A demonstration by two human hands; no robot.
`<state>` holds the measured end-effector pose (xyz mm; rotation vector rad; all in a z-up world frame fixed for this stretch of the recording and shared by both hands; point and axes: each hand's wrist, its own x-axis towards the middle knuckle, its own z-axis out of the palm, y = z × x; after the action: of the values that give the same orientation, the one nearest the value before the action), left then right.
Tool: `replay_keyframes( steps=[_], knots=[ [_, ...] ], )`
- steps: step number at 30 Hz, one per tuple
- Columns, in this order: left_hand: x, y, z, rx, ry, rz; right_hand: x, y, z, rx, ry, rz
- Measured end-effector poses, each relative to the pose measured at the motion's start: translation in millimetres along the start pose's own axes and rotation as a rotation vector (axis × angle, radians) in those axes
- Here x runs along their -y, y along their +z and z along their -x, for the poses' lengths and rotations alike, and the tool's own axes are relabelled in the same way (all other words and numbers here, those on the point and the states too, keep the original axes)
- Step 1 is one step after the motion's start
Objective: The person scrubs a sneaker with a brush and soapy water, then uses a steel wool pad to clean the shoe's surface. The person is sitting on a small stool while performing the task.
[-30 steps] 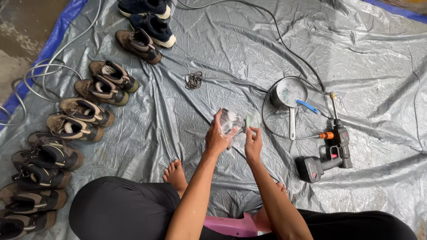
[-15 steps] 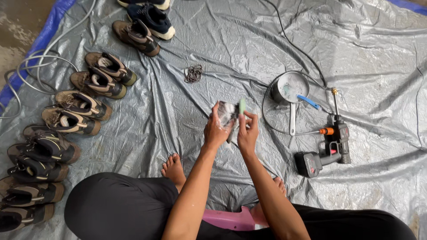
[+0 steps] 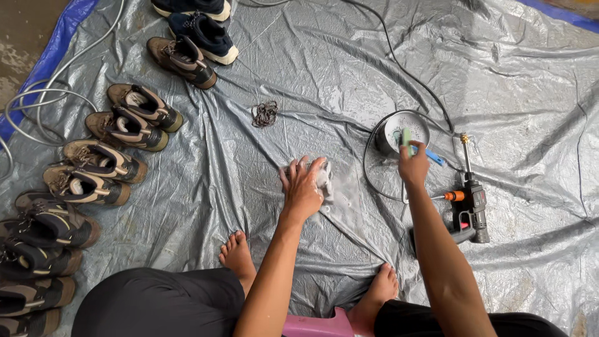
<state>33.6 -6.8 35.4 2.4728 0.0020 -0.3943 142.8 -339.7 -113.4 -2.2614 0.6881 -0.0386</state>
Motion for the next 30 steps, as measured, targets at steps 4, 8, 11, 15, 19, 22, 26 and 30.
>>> replay_keyframes(
  steps=[4, 8, 11, 15, 19, 22, 26, 30],
  knots=[
    [-11.2, -16.9, 8.1, -0.052, 0.059, 0.014, -74.7, 17.0, -84.1, 0.031, 0.109, 0.194],
    [0.4, -22.4, 3.3, 0.036, 0.14, 0.199, -102.1, 34.2, -119.1, 0.165, 0.071, 0.369],
    [14.3, -7.5, -5.1, -0.025, 0.179, 0.218, -76.5, 23.6, -92.5, 0.195, 0.043, 0.227],
    [7.0, -6.3, -15.4, -0.126, 0.243, 0.144, 21.5, -19.7, 5.1, 0.375, -0.041, -0.306],
    [7.9, 5.8, -28.1, -0.118, 0.214, 0.096, 103.1, -48.6, 86.8, 0.615, -0.151, -0.484],
    [14.3, 26.6, -32.4, -0.132, 0.214, 0.074, 138.5, -63.8, 130.5, 0.764, -0.49, -0.148],
    [20.4, 40.4, -23.7, -0.154, 0.278, 0.133, 126.8, -60.0, 145.8, 0.713, -0.649, 0.106],
    [7.2, 48.8, -16.8, -0.182, 0.394, 0.154, 127.2, -53.0, 179.0, 0.524, -0.592, 0.27]
  ],
)
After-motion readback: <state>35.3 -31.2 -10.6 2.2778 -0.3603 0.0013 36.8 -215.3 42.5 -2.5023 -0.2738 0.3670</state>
